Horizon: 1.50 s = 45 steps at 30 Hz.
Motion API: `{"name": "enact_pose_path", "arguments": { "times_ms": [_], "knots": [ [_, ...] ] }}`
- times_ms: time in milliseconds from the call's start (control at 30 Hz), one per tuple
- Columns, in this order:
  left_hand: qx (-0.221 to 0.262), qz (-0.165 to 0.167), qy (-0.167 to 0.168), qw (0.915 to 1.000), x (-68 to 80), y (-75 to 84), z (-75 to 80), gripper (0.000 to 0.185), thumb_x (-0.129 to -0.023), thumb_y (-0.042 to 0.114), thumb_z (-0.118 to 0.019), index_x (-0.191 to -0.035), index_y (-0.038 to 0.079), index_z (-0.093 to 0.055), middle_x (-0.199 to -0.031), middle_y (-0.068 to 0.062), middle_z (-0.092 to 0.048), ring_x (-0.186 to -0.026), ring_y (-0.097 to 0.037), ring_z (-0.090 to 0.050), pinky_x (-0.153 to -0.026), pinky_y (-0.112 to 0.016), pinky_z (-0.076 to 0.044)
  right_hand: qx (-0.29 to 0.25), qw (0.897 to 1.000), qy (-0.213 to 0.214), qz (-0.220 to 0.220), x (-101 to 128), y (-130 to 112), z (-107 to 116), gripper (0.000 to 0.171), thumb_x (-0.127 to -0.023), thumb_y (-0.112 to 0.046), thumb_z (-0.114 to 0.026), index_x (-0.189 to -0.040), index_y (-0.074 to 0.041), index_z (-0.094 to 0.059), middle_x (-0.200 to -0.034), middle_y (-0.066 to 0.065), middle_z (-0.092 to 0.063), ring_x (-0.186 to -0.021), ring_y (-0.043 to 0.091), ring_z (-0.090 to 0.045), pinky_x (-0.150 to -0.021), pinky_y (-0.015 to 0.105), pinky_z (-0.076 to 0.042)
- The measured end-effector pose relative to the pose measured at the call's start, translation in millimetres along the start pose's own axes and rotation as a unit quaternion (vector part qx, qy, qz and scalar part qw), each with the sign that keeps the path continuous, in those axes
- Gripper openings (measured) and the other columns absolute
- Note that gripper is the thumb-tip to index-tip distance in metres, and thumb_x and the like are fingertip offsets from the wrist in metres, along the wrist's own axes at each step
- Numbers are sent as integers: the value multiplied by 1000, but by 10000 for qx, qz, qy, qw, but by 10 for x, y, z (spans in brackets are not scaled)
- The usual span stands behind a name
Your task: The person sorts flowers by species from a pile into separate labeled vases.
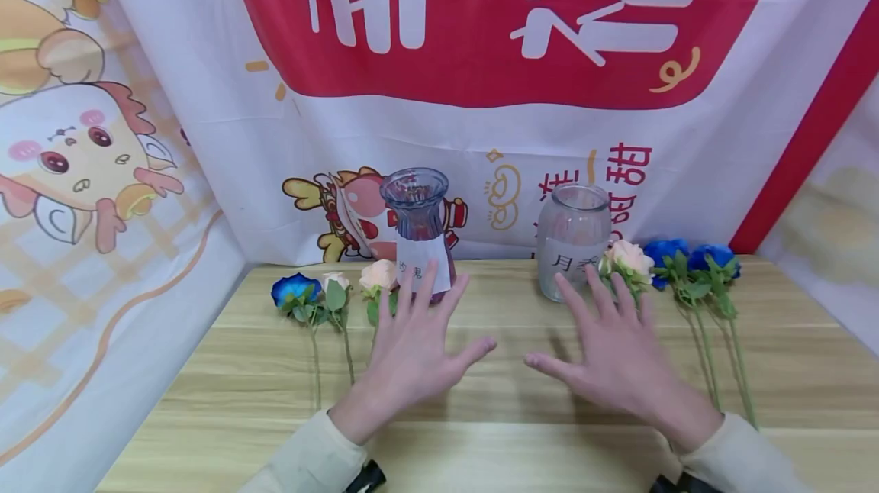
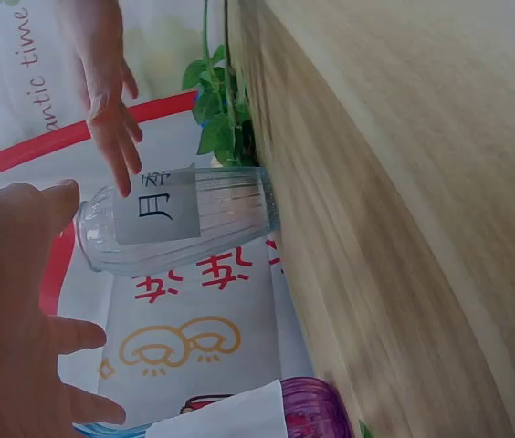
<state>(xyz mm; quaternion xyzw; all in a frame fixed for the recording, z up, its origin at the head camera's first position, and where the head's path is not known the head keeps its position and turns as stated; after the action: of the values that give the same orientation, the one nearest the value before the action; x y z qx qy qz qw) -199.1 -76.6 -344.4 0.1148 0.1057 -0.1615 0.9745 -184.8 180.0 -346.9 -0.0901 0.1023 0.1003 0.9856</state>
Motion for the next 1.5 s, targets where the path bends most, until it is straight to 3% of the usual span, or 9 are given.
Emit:
{"name": "enact_pose_path", "arguments": {
  "times_ms": [233, 433, 733, 967, 1033, 1167, 1267, 1400, 1500],
  "knots": [
    [398, -172, 279, 9987, -64, 37, 33, 90, -96, 83, -45, -169, 35, -26, -179, -12, -17, -165, -43, -17, -132, -67, -15, -804, 9955, 463, -167, -32, 305, 66, 107, -90, -77, -64, -169, -15, -27, -172, 31, -23, -151, 62, -28, -116, 85, -23],
    [1017, -355, 674, 9919, -158, 70, 62, 84, -98, 74, -53, -167, 29, -35, -178, -6, -22, -163, -34, -28, -130, -65, -25, -1922, 9746, 922, -689, -38, 673, 97, 91, -99, -59, -67, -167, -12, -32, -168, 30, -34, -149, 59, -34, -110, 84, -30],
    [2216, -987, 1181, 9629, -473, 310, 138, 73, -100, 56, -65, -162, 22, -45, -175, -4, -31, -159, -33, -36, -127, -65, -31, -2798, 9402, 1215, -1515, 35, 1072, 41, 81, -105, -56, -59, -168, -13, -31, -167, 26, -41, -145, 54, -44, -108, 75, -44],
    [3076, -980, 1052, 9406, -764, 555, 150, 70, -101, 53, -65, -162, 25, -45, -174, 3, -34, -160, -25, -35, -127, -62, -33, -3077, 9272, 1046, -1863, 32, 1211, -20, 81, -105, -61, -54, -167, -15, -33, -163, 23, -48, -143, 47, -49, -110, 68, -46],
    [3224, -928, 945, 9373, -853, 635, 142, 70, -101, 55, -64, -162, 26, -43, -174, 5, -34, -160, -23, -36, -127, -61, -34, -3128, 9244, 986, -1946, 35, 1253, -41, 82, -104, -62, -55, -167, -14, -34, -162, 23, -49, -142, 46, -51, -107, 63, -51],
    [3529, -835, 729, 9291, -1032, 788, 116, 71, -101, 57, -62, -163, 29, -42, -174, 8, -34, -160, -22, -35, -127, -59, -34, -3371, 9121, 774, -2200, 55, 1357, -78, 87, -101, -66, -56, -166, -13, -34, -163, 23, -47, -141, 45, -51, -85, 25, -63],
    [3746, -734, 635, 9221, -1156, 876, 110, 72, -101, 59, -61, -163, 32, -40, -174, 8, -34, -161, -22, -34, -128, -61, -32, -3675, 8966, 583, -2400, 56, 1424, -100, 89, -100, -68, -56, -166, -12, -34, -162, 23, -47, -126, 26, -61, -71, 8, -55],
    [3931, -535, 621, 9158, -1298, 942, 116, 71, -100, 60, -63, -163, 37, -38, -172, 10, -37, -160, -22, -35, -127, -64, -32, -4206, 8728, 336, -2454, 27, 1466, -137, 89, -101, -63, -59, -166, -9, -33, -162, 24, -46, -100, -12, -60, -78, 13, -60],
    [4088, -372, 558, 9101, -1398, 992, 105, 72, -100, 60, -64, -163, 40, -37, -170, 11, -39, -159, -21, -37, -125, -64, -35, -4473, 8584, 144, -2506, 17, 1483, -169, 89, -102, -59, -60, -167, -8, -30, -165, 25, -43, -95, -19, -59, -81, 14, -61]
  ]
}}
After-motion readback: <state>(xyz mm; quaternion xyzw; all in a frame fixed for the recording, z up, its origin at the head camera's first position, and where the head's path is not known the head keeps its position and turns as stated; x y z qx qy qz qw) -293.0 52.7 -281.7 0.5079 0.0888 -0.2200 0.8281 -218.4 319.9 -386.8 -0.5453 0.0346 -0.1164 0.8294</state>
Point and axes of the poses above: each hand's wrist, its own x-axis away from the middle knuckle, its own z-axis out of the back of the hand, y = z × x, the point moved 3 cm from there along -x, towards the middle knuckle
